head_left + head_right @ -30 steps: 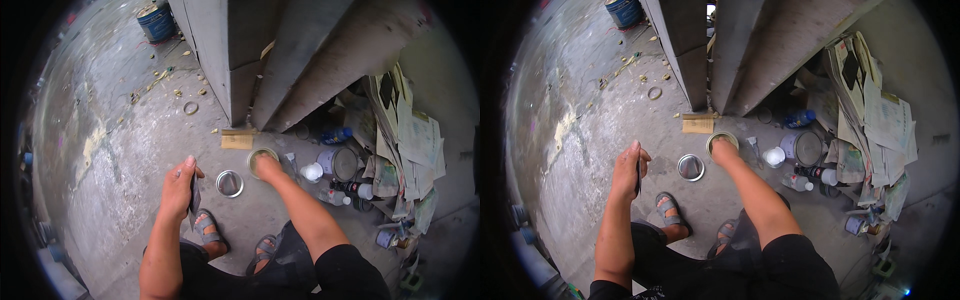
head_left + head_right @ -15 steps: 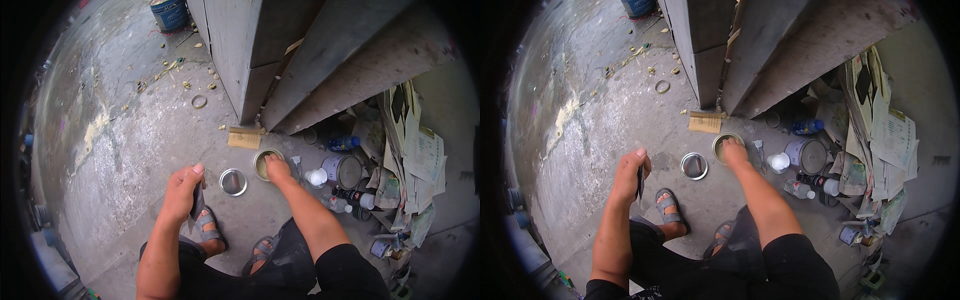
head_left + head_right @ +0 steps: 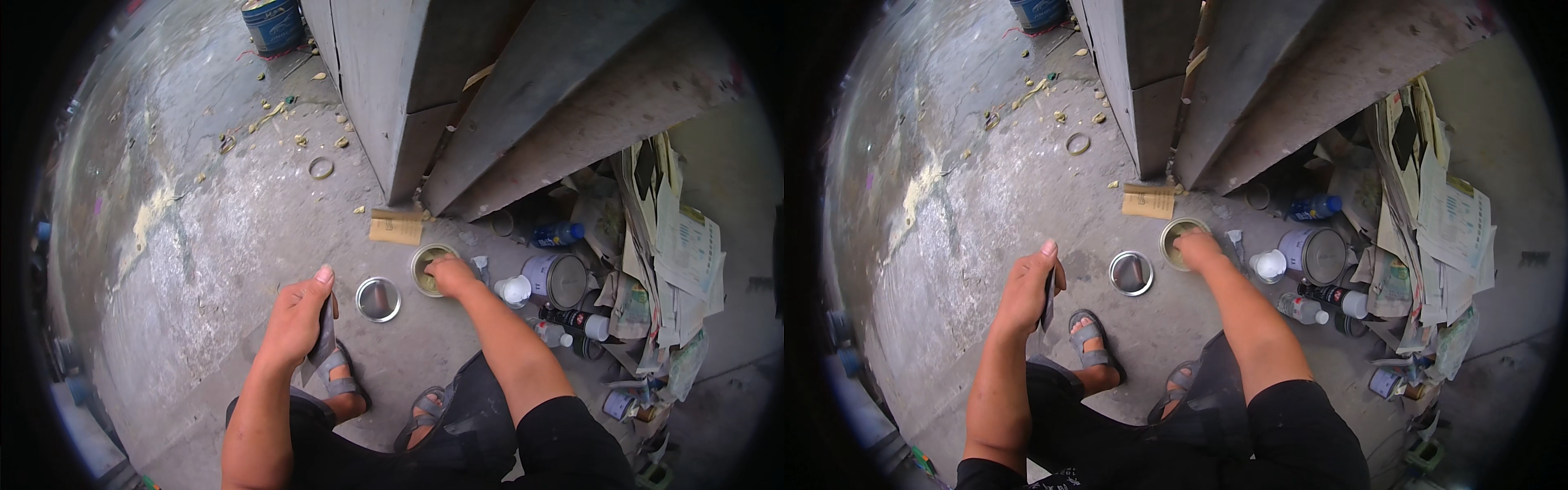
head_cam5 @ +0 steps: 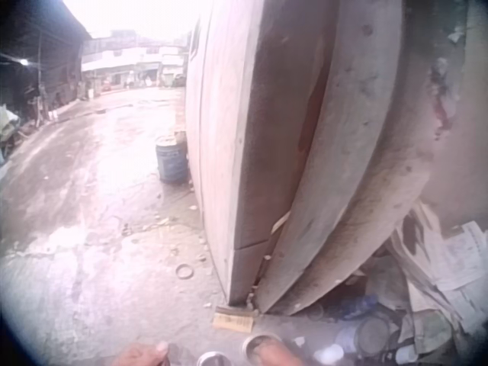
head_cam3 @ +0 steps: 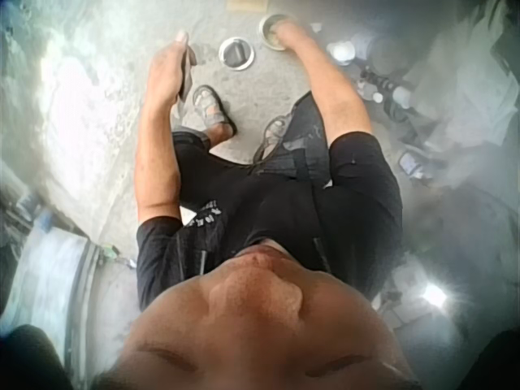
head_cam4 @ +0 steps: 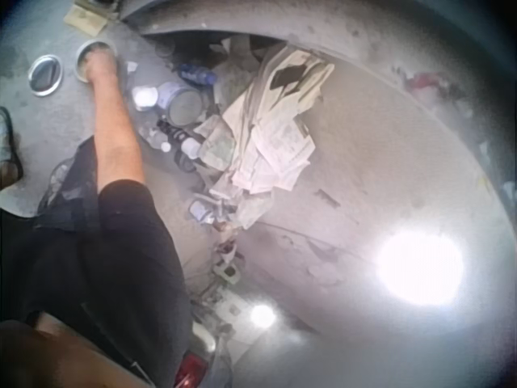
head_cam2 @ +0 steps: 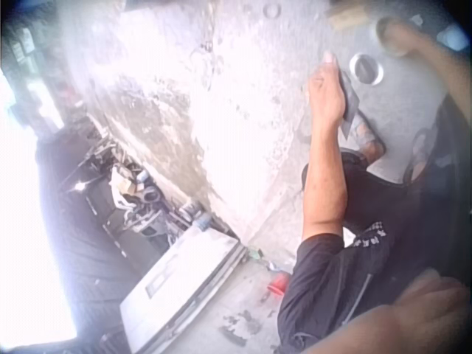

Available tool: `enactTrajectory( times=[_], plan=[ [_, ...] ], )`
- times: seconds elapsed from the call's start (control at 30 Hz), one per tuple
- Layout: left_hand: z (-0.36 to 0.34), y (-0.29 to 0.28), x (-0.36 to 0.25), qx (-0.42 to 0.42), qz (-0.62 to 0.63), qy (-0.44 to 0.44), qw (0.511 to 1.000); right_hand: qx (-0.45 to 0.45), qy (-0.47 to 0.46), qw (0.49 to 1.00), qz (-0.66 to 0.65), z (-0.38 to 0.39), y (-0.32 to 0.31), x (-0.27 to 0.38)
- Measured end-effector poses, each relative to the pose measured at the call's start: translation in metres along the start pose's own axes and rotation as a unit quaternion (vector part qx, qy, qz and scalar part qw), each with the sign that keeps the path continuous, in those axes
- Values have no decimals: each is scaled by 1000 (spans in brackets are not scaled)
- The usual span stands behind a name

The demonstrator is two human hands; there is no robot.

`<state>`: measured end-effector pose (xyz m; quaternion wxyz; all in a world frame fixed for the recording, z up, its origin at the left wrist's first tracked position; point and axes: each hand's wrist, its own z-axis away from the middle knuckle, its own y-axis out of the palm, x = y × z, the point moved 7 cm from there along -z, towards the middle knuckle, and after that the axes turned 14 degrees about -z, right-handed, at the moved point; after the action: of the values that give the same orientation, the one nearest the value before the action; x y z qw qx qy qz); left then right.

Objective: The person scoops body filler from a container onto a metal plate with a stick, then uses spreaders to apply and smooth the filler onto a car's rear quarter panel.

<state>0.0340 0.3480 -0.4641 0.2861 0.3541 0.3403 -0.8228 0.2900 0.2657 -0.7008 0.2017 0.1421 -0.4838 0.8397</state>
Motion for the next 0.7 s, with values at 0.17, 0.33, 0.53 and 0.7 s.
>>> enactTrajectory(
  times=[0.17,0.33,0.53,0.7],
  plan=[
    [0,3,-3,-4,-15,2,1000,67,-14,997,47,6,0,11],
    [-11,11,14,-26,-109,36,993,19,56,998,22,13,-25,12],
    [-61,121,73,99,-365,65,923,-104,64,992,5,-1,-14,1],
    [-80,197,142,224,-510,55,829,-39,59,998,2,-6,2,2]
  ],
)
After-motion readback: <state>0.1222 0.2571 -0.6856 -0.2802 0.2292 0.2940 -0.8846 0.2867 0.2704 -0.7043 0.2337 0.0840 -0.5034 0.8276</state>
